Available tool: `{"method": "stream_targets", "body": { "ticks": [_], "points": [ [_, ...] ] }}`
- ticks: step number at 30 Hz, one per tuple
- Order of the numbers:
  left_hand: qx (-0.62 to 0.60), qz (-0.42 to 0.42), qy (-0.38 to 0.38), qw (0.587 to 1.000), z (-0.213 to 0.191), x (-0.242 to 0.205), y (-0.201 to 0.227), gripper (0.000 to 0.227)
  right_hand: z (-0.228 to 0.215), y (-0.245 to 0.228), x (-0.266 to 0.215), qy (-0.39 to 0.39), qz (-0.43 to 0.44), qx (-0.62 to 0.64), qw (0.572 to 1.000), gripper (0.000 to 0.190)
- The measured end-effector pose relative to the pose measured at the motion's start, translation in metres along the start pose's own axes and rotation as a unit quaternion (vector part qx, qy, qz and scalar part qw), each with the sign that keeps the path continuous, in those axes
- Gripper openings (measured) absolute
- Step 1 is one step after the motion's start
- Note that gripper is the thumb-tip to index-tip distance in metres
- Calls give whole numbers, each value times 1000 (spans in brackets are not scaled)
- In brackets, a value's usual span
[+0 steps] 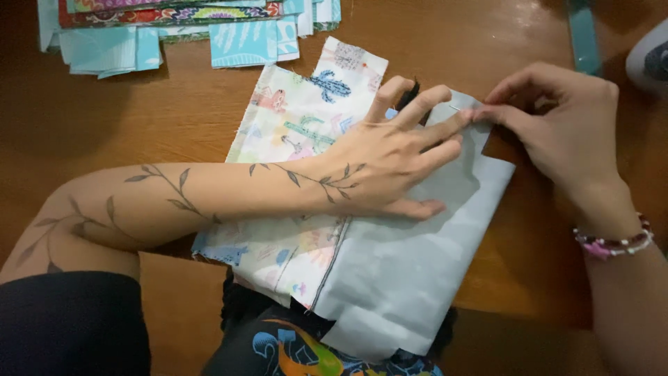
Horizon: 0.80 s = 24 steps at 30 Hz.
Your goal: Pinning fabric pieces together to prepare them for sewing
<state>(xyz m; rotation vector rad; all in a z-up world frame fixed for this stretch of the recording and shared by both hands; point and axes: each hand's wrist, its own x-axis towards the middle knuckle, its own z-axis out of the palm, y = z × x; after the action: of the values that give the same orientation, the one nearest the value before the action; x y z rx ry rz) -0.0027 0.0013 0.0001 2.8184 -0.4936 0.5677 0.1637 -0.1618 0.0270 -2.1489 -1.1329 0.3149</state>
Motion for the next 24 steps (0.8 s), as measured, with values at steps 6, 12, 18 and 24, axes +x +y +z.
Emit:
{"method": "stream_targets", "body": {
  "ticks": [6,12,18,24],
  "points": [
    [26,48,-26,998,-4,0,-5,66,-12,6,1,-26,-134,-58,989,27],
    [-3,106,8,994,19,1,-10,65,-24,8,0,-51,-255,-136,956,23],
    [2,219,-64,974,63,11,2,39,-45,10,-10,-47,-232,-150,960,19],
    [-99,263,-131,951,15,-10,55,49,-44,2,-20,-43,-236,-145,960,26]
  ]
}}
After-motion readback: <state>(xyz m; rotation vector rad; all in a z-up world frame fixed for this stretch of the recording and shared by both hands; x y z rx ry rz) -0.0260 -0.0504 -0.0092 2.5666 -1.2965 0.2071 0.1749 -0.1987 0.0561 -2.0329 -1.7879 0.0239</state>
